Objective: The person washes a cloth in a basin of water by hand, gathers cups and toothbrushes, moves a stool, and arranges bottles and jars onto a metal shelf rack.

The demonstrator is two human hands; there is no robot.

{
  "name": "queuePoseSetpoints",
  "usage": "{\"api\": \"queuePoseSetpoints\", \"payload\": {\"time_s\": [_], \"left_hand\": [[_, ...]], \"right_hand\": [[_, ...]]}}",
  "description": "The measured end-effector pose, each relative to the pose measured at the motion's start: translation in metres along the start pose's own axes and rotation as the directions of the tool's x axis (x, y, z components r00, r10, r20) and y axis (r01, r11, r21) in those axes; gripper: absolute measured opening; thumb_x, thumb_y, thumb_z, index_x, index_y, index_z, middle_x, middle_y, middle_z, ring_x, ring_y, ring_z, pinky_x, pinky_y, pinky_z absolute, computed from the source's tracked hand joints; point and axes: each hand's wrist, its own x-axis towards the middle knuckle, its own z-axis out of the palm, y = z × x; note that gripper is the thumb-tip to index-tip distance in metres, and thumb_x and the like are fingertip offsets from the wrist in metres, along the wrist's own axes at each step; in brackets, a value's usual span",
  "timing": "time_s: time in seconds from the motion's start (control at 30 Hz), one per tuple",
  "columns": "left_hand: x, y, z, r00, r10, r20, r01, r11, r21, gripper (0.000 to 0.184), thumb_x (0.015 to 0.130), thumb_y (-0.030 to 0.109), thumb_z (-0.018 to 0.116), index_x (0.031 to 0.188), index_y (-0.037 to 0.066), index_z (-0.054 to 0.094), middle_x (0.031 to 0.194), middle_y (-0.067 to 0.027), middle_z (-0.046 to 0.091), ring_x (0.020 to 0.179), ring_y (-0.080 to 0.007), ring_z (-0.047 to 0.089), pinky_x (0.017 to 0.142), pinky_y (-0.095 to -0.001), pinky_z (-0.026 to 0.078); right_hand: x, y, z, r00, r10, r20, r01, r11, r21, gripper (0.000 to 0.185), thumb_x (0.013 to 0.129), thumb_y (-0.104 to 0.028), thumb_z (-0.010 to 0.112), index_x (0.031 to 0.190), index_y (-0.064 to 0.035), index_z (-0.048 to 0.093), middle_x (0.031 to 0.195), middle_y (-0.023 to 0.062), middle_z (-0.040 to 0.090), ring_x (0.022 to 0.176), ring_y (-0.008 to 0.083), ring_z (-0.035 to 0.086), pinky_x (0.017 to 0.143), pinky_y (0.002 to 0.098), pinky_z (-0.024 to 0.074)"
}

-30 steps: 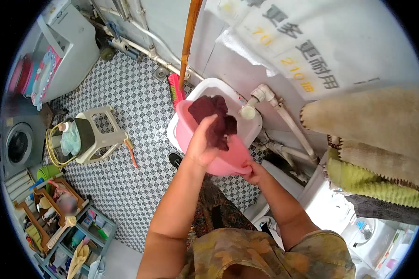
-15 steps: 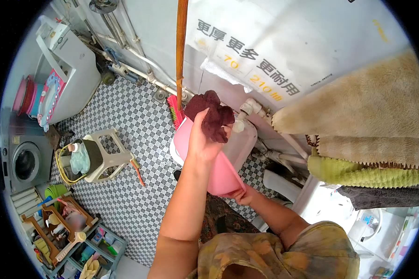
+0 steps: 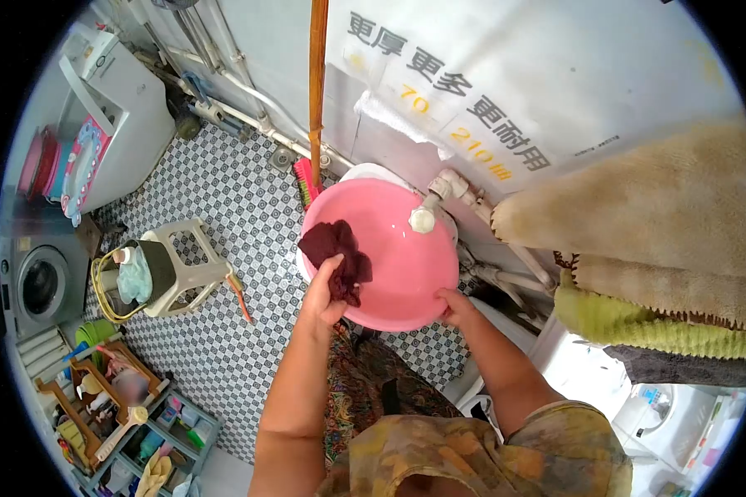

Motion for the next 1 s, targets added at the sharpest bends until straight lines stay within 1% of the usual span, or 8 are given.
{"api": "queuePoseSetpoints", "payload": {"time_s": [0.07, 0.17, 0.27, 0.37, 0.47, 0.57, 0.77, 1.0], "left_hand": [[0.005, -0.012, -0.020, 0.999, -0.031, -0.042, 0.033, 0.998, 0.051, 0.033, 0.075, 0.024, 0.058, 0.101, 0.007, 0.048, 0.091, -0.0083, 0.054, 0.073, -0.0207, 0.050, 0.057, -0.0319, 0.042], [0.012, -0.028, -0.039, 0.995, -0.098, -0.002, 0.097, 0.988, 0.116, 0.033, 0.075, 0.024, 0.059, 0.101, 0.007, 0.049, 0.091, -0.0074, 0.054, 0.076, -0.0209, 0.051, 0.060, -0.0327, 0.043], [0.021, -0.045, -0.049, 0.995, -0.100, -0.021, 0.102, 0.982, 0.157, 0.036, 0.075, 0.020, 0.059, 0.105, 0.005, 0.046, 0.092, -0.0068, 0.055, 0.079, -0.0202, 0.054, 0.060, -0.0344, 0.046], [0.026, -0.054, -0.051, 0.994, -0.106, -0.028, 0.109, 0.975, 0.194, 0.039, 0.075, 0.020, 0.060, 0.107, 0.005, 0.044, 0.092, -0.0080, 0.055, 0.077, -0.0208, 0.055, 0.059, -0.0353, 0.048], [0.029, -0.061, -0.052, 0.990, -0.130, -0.053, 0.139, 0.960, 0.243, 0.043, 0.074, 0.019, 0.061, 0.110, 0.006, 0.043, 0.094, -0.0088, 0.054, 0.075, -0.0216, 0.056, 0.058, -0.0362, 0.048], [0.028, -0.065, -0.051, 0.988, -0.108, -0.110, 0.132, 0.959, 0.251, 0.050, 0.074, 0.024, 0.061, 0.115, 0.005, 0.038, 0.103, -0.0092, 0.051, 0.089, -0.0230, 0.052, 0.069, -0.0367, 0.046], [0.020, -0.063, -0.059, 0.992, -0.128, -0.010, 0.127, 0.968, 0.215, 0.052, 0.075, 0.022, 0.060, 0.117, 0.006, 0.036, 0.103, -0.0097, 0.052, 0.086, -0.0234, 0.054, 0.067, -0.0371, 0.046], [-0.001, -0.045, -0.048, 0.997, -0.026, -0.067, 0.044, 0.962, 0.271, 0.048, 0.073, 0.015, 0.061, 0.115, 0.005, 0.039, 0.099, -0.0094, 0.053, 0.083, -0.0235, 0.055, 0.064, -0.0373, 0.048]], "right_hand": [[0.016, -0.007, -0.004, 0.997, -0.063, -0.040, 0.057, 0.989, -0.134, 0.025, 0.072, -0.009, 0.055, 0.096, -0.0059, 0.050, 0.087, 0.0058, 0.055, 0.072, 0.0163, 0.056, 0.054, 0.0274, 0.0475], [-0.004, -0.013, 0.023, 0.983, -0.180, -0.041, 0.175, 0.979, -0.108, 0.032, 0.074, -0.010, 0.056, 0.105, -0.0068, 0.050, 0.094, 0.0060, 0.056, 0.079, 0.0174, 0.055, 0.059, 0.0294, 0.0471], [0.026, -0.007, 0.008, 0.974, -0.197, -0.108, 0.170, 0.960, -0.221, 0.036, 0.075, -0.014, 0.058, 0.109, -0.0078, 0.049, 0.099, 0.0053, 0.056, 0.084, 0.0189, 0.055, 0.065, 0.0311, 0.0471], [0.014, -0.010, 0.019, 0.962, -0.240, -0.132, 0.216, 0.960, -0.177, 0.035, 0.076, -0.017, 0.060, 0.108, -0.0090, 0.050, 0.101, 0.0049, 0.055, 0.088, 0.0190, 0.054, 0.067, 0.0302, 0.0468], [0.018, -0.016, 0.019, 0.961, -0.176, -0.213, 0.148, 0.979, -0.141, 0.036, 0.074, -0.020, 0.063, 0.107, -0.0100, 0.051, 0.100, 0.0042, 0.056, 0.088, 0.0188, 0.054, 0.068, 0.0299, 0.0465], [0.035, -0.011, -0.001, 0.963, -0.217, -0.157, 0.187, 0.964, -0.187, 0.036, 0.074, -0.023, 0.063, 0.106, -0.0089, 0.052, 0.098, 0.0043, 0.057, 0.085, 0.0188, 0.055, 0.069, 0.0305, 0.0466], [0.011, -0.009, 0.009, 0.975, -0.163, -0.151, 0.103, 0.934, -0.342, 0.034, 0.075, -0.022, 0.063, 0.104, -0.0073, 0.053, 0.095, 0.0038, 0.058, 0.082, 0.0174, 0.056, 0.068, 0.0279, 0.0471], [0.024, 0.010, -0.017, 0.999, -0.012, -0.039, 0.000, 0.957, -0.290, 0.036, 0.074, -0.027, 0.064, 0.104, -0.0099, 0.052, 0.093, 0.0018, 0.058, 0.082, 0.0152, 0.055, 0.066, 0.0252, 0.0464]]}}
